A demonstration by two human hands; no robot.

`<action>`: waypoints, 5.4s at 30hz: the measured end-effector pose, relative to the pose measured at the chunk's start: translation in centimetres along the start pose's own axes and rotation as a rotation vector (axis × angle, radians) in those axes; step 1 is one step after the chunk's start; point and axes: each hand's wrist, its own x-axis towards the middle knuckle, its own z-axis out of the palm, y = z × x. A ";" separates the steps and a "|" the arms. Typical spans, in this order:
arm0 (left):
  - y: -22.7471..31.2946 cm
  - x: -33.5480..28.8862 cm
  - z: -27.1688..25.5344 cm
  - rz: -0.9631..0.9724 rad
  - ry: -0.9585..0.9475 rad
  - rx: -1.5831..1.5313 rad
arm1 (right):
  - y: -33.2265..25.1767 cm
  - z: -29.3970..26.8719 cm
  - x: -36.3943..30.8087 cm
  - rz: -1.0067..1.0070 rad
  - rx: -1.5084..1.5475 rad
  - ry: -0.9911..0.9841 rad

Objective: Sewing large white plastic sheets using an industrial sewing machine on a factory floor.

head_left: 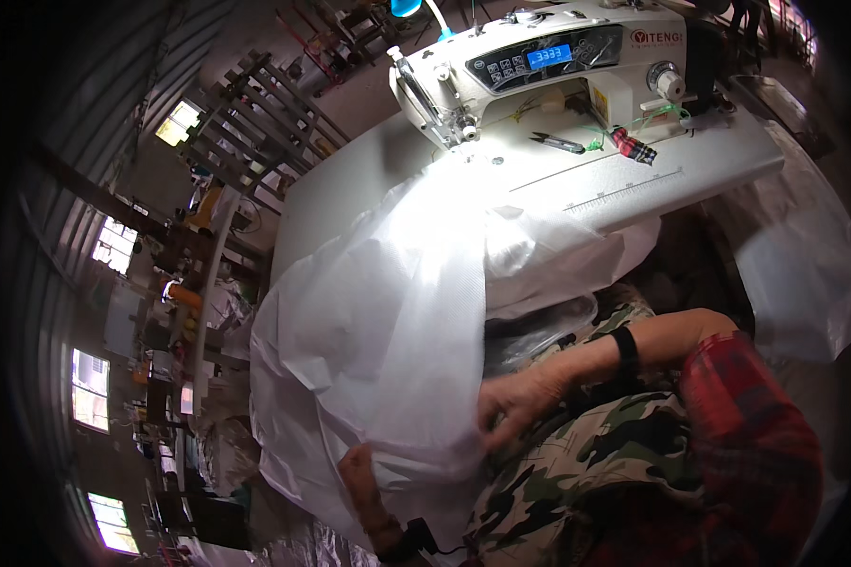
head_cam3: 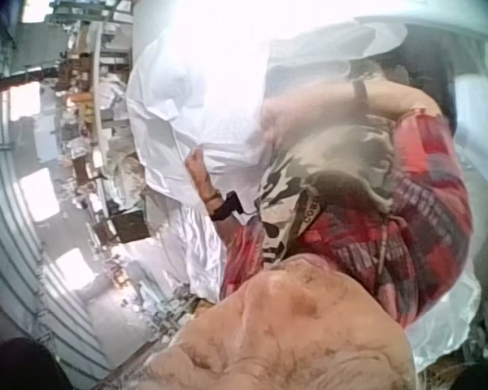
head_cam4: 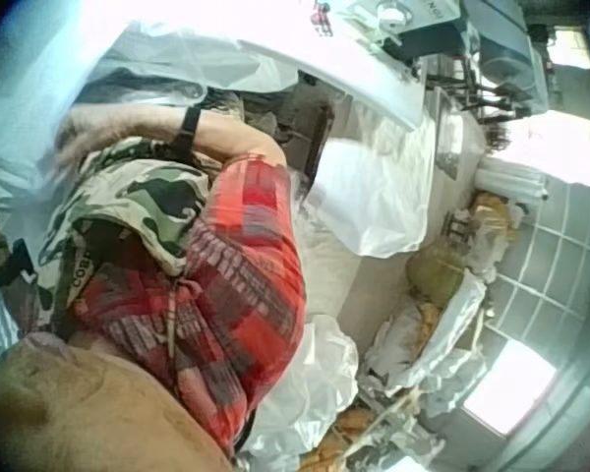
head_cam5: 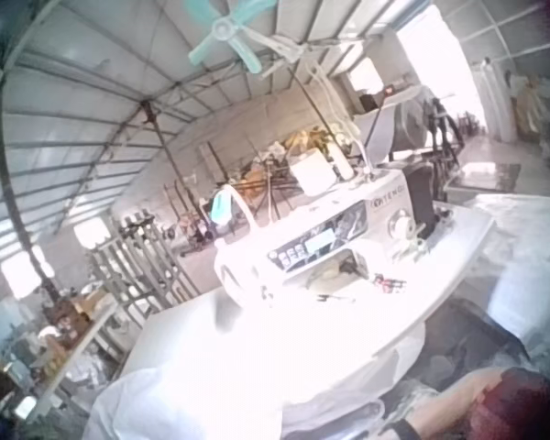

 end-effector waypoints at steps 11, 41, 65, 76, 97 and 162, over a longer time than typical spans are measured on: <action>7.6 0.4 4.3 0.760 0.039 1.012 | -0.8 1.3 -3.7 0.460 0.730 0.515; 14.3 0.2 13.3 0.008 -0.590 -0.520 | 2.5 -2.8 -13.3 0.577 -0.568 1.363; 13.3 -1.6 15.8 0.069 -0.759 -0.333 | -8.3 2.2 -2.8 0.408 -0.288 0.443; 13.0 -1.9 16.2 0.064 -0.642 -0.282 | -7.5 2.6 -2.1 0.279 -0.577 0.203; 14.9 -1.6 14.5 0.046 -0.531 -0.387 | 1.8 -3.0 -8.0 0.256 -0.304 1.282; 14.5 -1.4 15.0 0.030 -0.560 -0.508 | 0.3 -2.8 -20.1 0.496 -1.299 0.939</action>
